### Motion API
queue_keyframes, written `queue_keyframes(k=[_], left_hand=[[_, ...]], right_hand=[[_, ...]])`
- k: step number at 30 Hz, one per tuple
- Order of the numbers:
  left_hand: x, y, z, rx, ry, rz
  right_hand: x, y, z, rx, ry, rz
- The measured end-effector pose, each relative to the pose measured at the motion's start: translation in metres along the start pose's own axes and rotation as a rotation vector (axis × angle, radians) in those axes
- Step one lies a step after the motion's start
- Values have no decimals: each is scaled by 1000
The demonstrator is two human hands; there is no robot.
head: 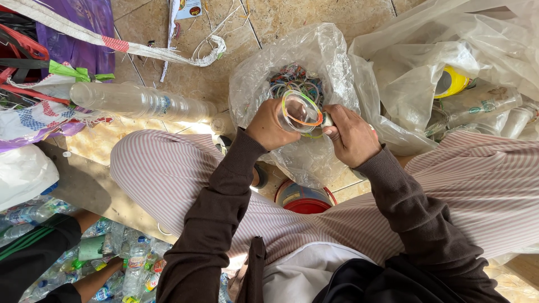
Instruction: The person sits on the floor and uses a utility knife to cut plastic rings from the necks of plastic bottles. They pick up bottles, slice the rings, and place the cut pieces into a plastic bag.
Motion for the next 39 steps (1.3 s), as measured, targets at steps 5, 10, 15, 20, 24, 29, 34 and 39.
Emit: queue_keyframes(k=[5, 10, 15, 20, 24, 29, 34, 39], left_hand=[[7, 6, -7, 48, 53, 208], [22, 6, -14, -15, 53, 178], [35, -3, -17, -323, 87, 36], [64, 18, 3, -554, -331, -215], [128, 52, -5, -335, -573, 417], [134, 61, -18, -406, -573, 811], [128, 36, -18, -707, -346, 640], [80, 16, -12, -674, 10, 411]], right_hand=[[1, -8, -5, -43, 34, -62], [13, -19, -13, -114, 69, -235], [17, -28, -11, -241, 77, -159], [-7, -9, -1, -370, 95, 222], [-4, -1, -1, -386, 30, 507], [-2, 5, -6, -358, -6, 546], [-39, 20, -3, -252, 138, 304], [-37, 26, 0, -167, 141, 299]])
Point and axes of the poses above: each hand's wrist, its own z-axis away from the middle knuckle, its own y-axis out of the palm, x = y × z, the point moved 9 cm from there along -z, towards the middle knuckle, and after that the axes turned 3 degrees about -z, right-handed, at the moved point
